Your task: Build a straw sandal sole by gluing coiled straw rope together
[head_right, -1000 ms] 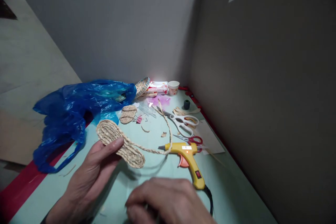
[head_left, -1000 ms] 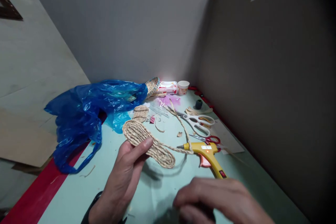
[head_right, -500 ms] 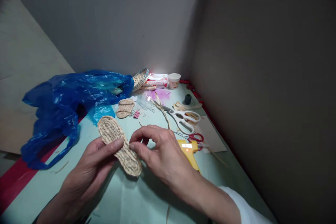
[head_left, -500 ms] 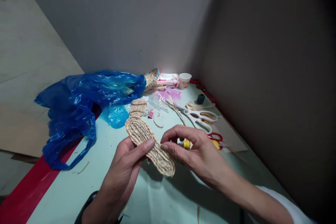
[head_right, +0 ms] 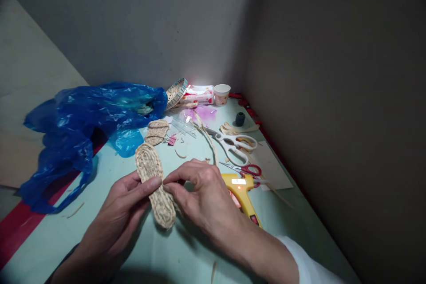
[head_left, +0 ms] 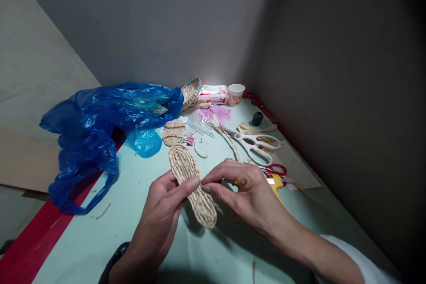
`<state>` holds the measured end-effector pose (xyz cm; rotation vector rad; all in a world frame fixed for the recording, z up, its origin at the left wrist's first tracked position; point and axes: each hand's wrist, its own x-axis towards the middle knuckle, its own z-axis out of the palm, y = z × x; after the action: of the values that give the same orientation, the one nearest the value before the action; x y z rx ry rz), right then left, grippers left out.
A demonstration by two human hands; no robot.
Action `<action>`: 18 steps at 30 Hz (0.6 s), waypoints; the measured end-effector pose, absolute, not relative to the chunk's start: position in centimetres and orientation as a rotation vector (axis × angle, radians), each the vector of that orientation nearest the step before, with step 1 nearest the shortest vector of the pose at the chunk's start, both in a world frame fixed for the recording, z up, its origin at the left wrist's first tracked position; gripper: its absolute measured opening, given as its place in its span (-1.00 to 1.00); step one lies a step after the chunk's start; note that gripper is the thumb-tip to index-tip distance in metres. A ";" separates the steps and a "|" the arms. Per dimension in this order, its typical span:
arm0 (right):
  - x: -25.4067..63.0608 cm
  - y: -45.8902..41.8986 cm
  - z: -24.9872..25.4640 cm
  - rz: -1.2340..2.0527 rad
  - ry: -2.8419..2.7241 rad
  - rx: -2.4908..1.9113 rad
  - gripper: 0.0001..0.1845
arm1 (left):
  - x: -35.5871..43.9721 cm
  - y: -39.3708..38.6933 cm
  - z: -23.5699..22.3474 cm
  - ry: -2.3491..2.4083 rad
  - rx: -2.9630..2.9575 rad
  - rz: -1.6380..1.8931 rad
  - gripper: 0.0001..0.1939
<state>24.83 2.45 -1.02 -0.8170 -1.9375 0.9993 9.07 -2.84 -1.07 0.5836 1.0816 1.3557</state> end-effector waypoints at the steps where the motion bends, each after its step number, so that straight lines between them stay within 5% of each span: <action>1: 24.8 2.4 -1.0 1.002 -1.938 -0.821 -0.90 | 9.1 -2.8 -1.1 1.087 0.584 1.357 -0.69; 18: 24.5 2.3 -1.9 1.051 -1.969 -0.809 -0.83 | 9.1 -2.1 -2.5 1.128 0.592 1.417 -0.75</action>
<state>24.50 2.31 -1.92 -0.8089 -1.9689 1.0511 9.13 -2.09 -2.50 0.5924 1.1283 1.4166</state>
